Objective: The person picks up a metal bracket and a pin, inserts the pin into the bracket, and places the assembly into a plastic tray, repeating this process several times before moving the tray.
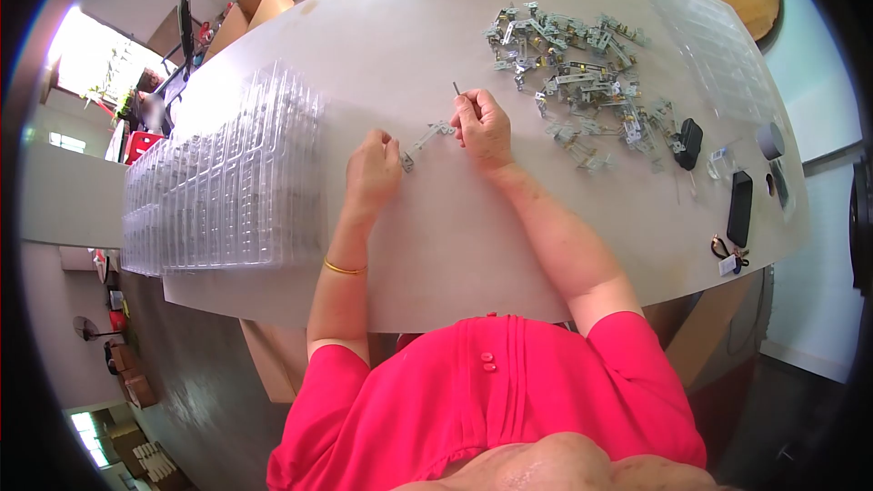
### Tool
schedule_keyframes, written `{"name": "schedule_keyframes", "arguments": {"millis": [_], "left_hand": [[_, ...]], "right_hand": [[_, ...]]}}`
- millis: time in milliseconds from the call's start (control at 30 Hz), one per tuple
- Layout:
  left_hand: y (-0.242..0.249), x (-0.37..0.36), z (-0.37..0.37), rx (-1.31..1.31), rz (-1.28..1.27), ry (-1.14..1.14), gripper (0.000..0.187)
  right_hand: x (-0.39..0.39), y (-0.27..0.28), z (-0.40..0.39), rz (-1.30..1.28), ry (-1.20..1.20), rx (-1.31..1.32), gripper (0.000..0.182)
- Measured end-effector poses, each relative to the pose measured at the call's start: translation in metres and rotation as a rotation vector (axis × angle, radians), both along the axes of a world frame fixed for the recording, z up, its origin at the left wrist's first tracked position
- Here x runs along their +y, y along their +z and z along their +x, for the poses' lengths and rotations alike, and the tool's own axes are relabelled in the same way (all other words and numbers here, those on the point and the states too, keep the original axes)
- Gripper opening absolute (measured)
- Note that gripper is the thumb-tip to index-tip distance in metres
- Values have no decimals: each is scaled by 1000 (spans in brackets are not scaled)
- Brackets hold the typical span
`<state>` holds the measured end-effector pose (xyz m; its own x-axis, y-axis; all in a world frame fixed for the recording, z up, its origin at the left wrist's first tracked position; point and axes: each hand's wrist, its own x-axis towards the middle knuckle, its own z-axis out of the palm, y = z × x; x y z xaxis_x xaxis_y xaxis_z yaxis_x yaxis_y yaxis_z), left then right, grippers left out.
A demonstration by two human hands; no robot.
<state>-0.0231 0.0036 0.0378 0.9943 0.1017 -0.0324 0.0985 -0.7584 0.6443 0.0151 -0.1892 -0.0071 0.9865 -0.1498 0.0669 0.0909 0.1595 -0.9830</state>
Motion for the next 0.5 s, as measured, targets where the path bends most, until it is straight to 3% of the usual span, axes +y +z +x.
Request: {"name": "schedule_keyframes", "arguments": {"millis": [33, 133, 233, 333, 433, 500], "left_hand": [[-4, -1, 2, -129, 202, -41, 26], [-9, -25, 6, -447, 184, -151, 30], [-8, -46, 5, -385, 223, -243, 29], [-29, -41, 17, -597, 257, -291, 26], [-34, -40, 21, -309, -196, -94, 23], [-24, -32, 24, -61, -693, 2, 21]], "right_hand": [[-1, -4, 3, -11, -8, -24, 14], [-4, -10, 9, -64, -48, -75, 12], [-8, -14, 12, -129, -79, -107, 10], [-10, -14, 14, -269, -142, -236, 7], [-9, -9, 10, -334, -144, -275, 5], [-7, -8, 9, -360, -124, -278, 5]]}}
